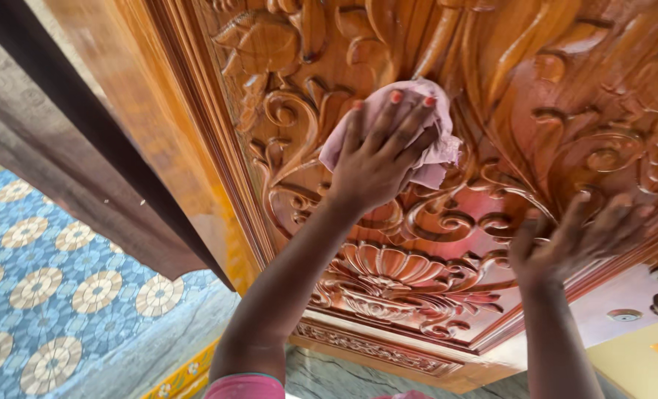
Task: The person wipes the surface of a carved wooden door with a pink cloth, moving methodically across the carved panels and around the door handle. The person uses both hands to reach different areas of the door, ensuring coverage of the intricate carvings.
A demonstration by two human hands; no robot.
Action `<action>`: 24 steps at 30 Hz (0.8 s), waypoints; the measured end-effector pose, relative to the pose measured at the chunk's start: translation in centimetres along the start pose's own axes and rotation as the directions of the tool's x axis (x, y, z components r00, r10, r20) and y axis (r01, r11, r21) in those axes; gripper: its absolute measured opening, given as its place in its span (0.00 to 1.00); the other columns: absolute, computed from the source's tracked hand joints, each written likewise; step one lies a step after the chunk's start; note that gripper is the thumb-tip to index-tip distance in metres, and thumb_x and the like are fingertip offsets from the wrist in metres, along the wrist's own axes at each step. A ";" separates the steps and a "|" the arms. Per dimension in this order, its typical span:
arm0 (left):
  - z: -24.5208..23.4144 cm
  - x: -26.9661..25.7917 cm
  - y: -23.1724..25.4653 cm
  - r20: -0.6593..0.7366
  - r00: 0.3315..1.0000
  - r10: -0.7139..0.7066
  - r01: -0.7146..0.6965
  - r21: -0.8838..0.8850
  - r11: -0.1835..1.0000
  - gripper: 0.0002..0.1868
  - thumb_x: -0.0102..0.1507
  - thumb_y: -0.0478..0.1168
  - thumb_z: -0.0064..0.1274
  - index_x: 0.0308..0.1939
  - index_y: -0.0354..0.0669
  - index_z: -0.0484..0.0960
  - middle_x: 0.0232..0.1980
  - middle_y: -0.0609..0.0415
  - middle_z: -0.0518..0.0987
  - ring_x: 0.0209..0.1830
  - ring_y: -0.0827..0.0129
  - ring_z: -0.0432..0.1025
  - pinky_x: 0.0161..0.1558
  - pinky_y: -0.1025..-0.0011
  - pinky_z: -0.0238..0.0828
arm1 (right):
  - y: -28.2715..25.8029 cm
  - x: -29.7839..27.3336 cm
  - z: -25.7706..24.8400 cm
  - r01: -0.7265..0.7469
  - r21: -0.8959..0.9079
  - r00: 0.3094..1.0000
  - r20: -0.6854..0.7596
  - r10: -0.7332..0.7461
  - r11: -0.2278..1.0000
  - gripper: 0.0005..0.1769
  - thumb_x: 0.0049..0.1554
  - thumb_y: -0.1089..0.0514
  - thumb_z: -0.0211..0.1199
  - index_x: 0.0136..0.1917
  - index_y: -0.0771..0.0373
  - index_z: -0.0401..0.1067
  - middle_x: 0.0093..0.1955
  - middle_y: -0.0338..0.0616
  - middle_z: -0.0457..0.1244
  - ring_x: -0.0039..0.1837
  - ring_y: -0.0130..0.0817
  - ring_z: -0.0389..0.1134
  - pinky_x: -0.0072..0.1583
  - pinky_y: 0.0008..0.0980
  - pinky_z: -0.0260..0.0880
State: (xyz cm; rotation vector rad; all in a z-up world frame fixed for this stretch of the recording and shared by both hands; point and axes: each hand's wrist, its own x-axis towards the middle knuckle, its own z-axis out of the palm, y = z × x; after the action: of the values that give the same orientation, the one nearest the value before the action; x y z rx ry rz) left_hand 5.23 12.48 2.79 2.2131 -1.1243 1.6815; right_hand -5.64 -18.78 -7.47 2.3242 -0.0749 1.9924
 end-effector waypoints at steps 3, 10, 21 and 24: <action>-0.5 0.6 -1.8 0.095 0.993 0.075 -0.072 -0.034 0.997 0.27 0.79 0.51 0.39 0.83 0.59 0.60 0.87 0.57 0.50 0.88 0.59 0.40 0.84 0.48 0.31 | -4.0 -0.1 1.6 0.099 0.020 0.992 -0.079 -0.097 0.995 0.36 0.70 0.37 0.49 0.85 0.50 0.50 0.89 0.45 0.35 0.89 0.53 0.31 0.82 0.67 0.24; 0.5 -3.0 -1.4 0.181 0.979 0.091 -0.047 -0.234 0.971 0.30 0.75 0.50 0.37 0.81 0.48 0.59 0.84 0.48 0.54 0.86 0.57 0.49 0.83 0.52 0.45 | -11.9 3.2 3.6 0.156 0.229 0.987 -0.064 -0.145 0.961 0.37 0.70 0.34 0.39 0.83 0.58 0.55 0.88 0.50 0.40 0.88 0.58 0.38 0.83 0.70 0.32; 4.3 -20.3 -2.2 0.153 0.960 0.234 -0.221 -0.098 0.970 0.22 0.75 0.47 0.36 0.69 0.46 0.75 0.77 0.48 0.69 0.79 0.60 0.63 0.77 0.58 0.57 | -18.6 4.6 5.8 0.125 0.181 0.992 -0.013 -0.125 0.976 0.41 0.69 0.31 0.29 0.82 0.59 0.54 0.85 0.56 0.45 0.86 0.58 0.42 0.81 0.71 0.34; 4.4 -24.2 -3.2 0.161 0.953 0.256 -0.234 -0.140 0.962 0.21 0.76 0.46 0.35 0.68 0.45 0.75 0.76 0.50 0.70 0.78 0.60 0.64 0.75 0.59 0.58 | -18.6 3.8 5.9 0.146 0.133 0.987 0.039 -0.153 0.980 0.41 0.71 0.32 0.32 0.82 0.62 0.56 0.85 0.59 0.46 0.86 0.60 0.45 0.80 0.71 0.38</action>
State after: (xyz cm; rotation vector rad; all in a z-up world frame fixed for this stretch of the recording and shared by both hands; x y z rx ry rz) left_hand 8.37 23.87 -19.01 2.2616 -1.5595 1.4746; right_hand 2.40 -0.77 -5.12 2.3765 0.2265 1.9216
